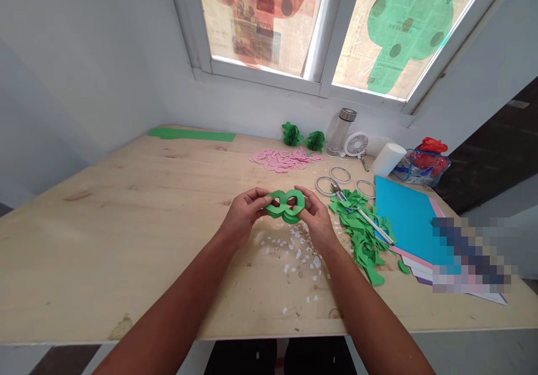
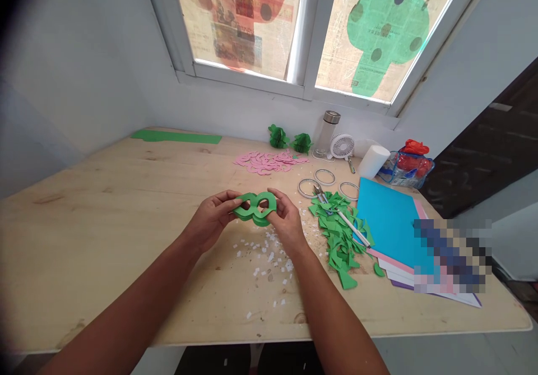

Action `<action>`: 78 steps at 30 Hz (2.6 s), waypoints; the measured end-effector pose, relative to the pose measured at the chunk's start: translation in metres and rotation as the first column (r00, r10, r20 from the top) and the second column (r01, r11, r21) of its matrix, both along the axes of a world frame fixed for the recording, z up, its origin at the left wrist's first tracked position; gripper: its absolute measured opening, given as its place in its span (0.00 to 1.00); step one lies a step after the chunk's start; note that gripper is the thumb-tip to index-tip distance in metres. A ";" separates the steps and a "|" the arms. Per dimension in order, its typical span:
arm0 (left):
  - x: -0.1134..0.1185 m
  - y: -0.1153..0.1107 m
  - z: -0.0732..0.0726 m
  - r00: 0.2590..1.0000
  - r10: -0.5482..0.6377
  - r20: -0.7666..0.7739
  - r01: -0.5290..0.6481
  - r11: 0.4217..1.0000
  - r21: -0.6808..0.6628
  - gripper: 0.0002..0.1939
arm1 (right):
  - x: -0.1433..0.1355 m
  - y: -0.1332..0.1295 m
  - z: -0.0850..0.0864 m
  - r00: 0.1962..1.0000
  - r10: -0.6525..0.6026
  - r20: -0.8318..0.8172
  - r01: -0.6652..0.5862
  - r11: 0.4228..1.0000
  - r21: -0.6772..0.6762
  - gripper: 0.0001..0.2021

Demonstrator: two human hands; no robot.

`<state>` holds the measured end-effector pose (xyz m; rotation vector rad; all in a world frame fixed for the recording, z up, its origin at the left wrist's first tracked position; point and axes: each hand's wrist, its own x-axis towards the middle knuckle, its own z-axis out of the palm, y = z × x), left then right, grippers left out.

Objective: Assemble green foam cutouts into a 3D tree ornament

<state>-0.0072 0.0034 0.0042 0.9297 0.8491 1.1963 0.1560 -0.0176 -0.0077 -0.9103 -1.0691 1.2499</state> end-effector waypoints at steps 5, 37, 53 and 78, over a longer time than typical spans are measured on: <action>0.000 -0.002 0.003 1.000 -0.026 -0.012 0.026 0.999 0.024 0.13 | 0.002 0.002 -0.002 0.995 -0.026 -0.092 0.024 0.999 -0.029 0.20; -0.006 -0.001 0.002 0.981 -0.065 -0.185 0.085 0.991 0.107 0.17 | 0.006 -0.001 -0.004 0.996 -0.001 -0.093 -0.003 0.999 -0.049 0.19; 0.005 -0.006 -0.001 0.964 -0.047 -0.261 0.077 0.992 0.104 0.15 | 0.001 -0.001 0.000 0.994 -0.049 0.095 0.049 0.999 0.004 0.21; -0.002 -0.003 -0.002 0.929 -0.055 -0.367 0.096 0.991 0.095 0.13 | 0.000 -0.001 -0.011 0.881 -0.091 0.465 0.014 0.986 0.167 0.22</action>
